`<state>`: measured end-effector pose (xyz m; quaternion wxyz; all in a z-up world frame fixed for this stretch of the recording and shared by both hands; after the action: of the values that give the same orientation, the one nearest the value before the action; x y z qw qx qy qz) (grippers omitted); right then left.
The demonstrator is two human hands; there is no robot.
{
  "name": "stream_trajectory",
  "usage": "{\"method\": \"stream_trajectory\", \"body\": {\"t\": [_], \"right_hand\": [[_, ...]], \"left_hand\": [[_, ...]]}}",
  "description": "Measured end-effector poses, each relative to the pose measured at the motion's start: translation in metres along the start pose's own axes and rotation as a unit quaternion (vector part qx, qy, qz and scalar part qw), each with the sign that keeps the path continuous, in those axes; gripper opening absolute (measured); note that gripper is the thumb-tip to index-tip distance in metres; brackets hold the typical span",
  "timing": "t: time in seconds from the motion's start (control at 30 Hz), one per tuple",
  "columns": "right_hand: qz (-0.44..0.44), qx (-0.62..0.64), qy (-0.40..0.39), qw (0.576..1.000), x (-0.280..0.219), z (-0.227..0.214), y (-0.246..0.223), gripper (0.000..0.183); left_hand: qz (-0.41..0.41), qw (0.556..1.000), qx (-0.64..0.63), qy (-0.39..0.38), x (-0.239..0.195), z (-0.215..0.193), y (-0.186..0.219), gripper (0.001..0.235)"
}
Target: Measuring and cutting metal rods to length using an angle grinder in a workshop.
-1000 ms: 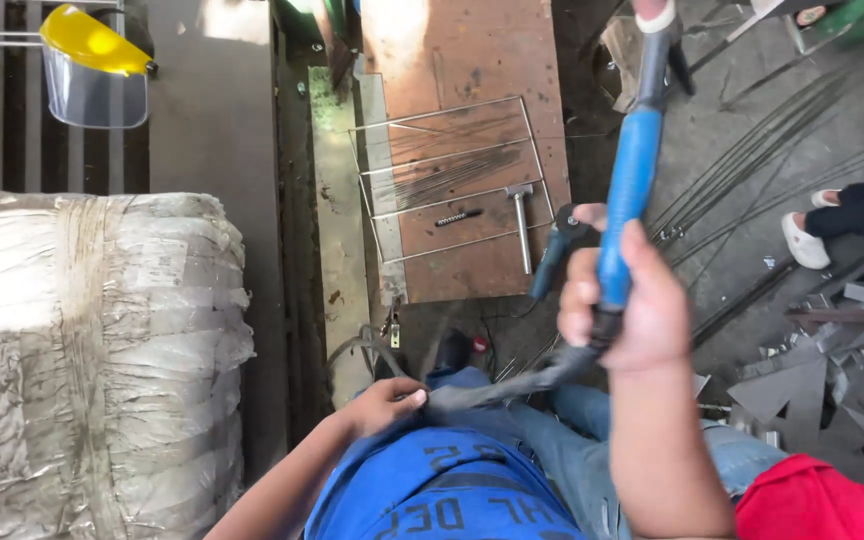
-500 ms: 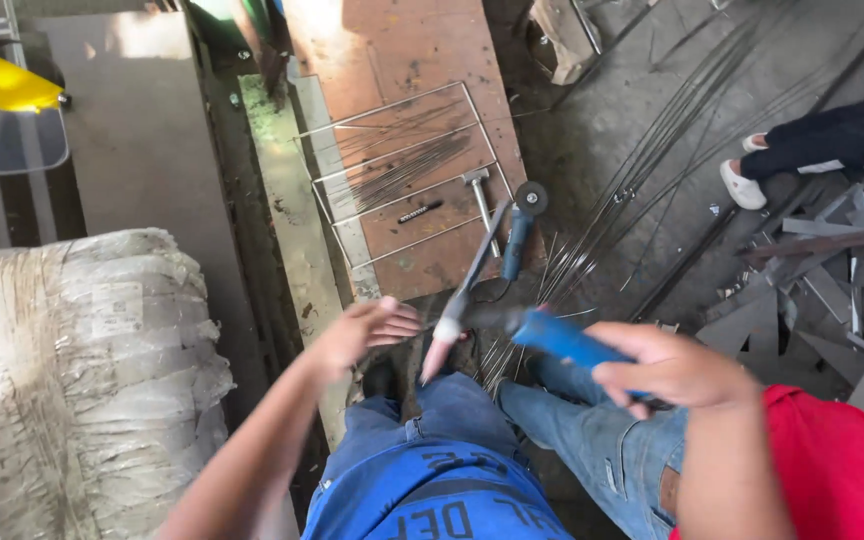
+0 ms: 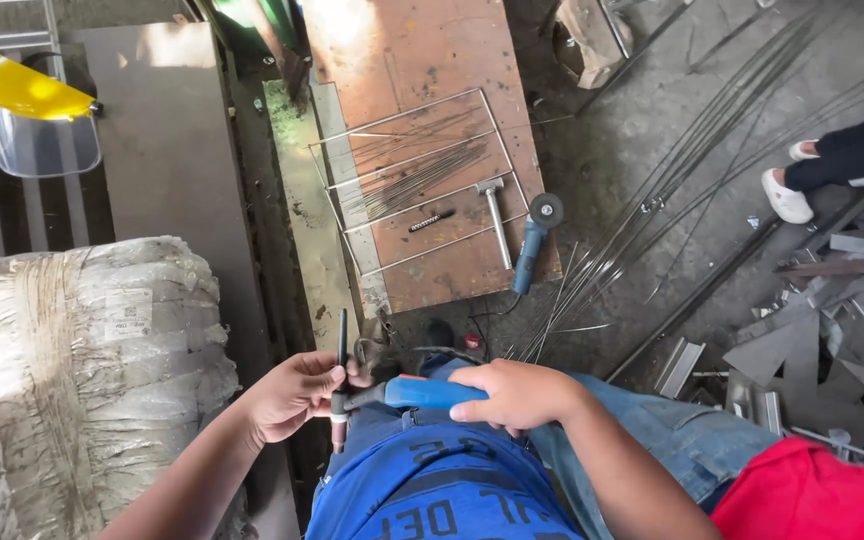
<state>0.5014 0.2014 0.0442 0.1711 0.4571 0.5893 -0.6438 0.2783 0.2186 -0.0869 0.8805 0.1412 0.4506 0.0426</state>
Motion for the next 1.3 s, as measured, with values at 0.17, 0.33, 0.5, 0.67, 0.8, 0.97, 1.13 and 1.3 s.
{"method": "stream_trajectory", "body": {"t": [0.17, 0.33, 0.5, 0.67, 0.8, 0.97, 1.13, 1.3], "right_hand": [[-0.039, -0.047, -0.009, 0.998, 0.046, -0.017, 0.037, 0.044], [-0.080, -0.015, 0.009, 0.997, 0.059, -0.037, 0.046, 0.059], [-0.093, -0.025, -0.006, 0.995, 0.054, -0.042, 0.051, 0.070], [-0.092, -0.010, 0.020, 0.996, 0.070, -0.055, 0.092, 0.043], [-0.088, 0.101, 0.035, 0.990, 0.057, -0.074, 0.109, 0.044], [-0.107, 0.225, 0.058, 0.967, 0.053, -0.087, 0.138, 0.047], [-0.118, 0.301, 0.095, 0.941, 0.049, -0.092, 0.146, 0.045], [-0.170, 0.310, 0.141, 0.925, 0.047, -0.101, 0.148, 0.044]], "left_hand": [[0.029, 0.980, 0.020, 0.197, 0.015, -0.025, 0.011, 0.029], [0.048, 0.932, 0.051, 0.356, 0.019, -0.049, 0.028, 0.046], [0.004, 0.764, 0.301, 0.572, 0.031, -0.032, 0.036, 0.022], [-0.013, 0.833, 0.300, 0.466, 0.023, 0.029, 0.078, 0.038], [0.054, 0.908, 0.146, 0.389, 0.017, 0.035, 0.078, 0.044], [0.149, 0.933, -0.048, 0.324, 0.034, 0.034, 0.047, 0.030], [0.257, 0.880, -0.118, 0.382, 0.031, 0.059, 0.059, 0.023], [0.286, 0.831, -0.252, 0.406, 0.032, 0.072, 0.061, 0.022]]}}
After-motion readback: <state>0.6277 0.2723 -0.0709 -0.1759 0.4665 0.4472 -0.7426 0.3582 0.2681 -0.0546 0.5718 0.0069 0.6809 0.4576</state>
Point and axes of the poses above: each hand's wrist, its own x-axis towards the middle knuckle, its own z-axis out of the palm, y = z × x, the point moved 10 cm from there along x, towards the middle knuckle, and after that the axes turned 11 degrees about -z, right-handed, at the moved point
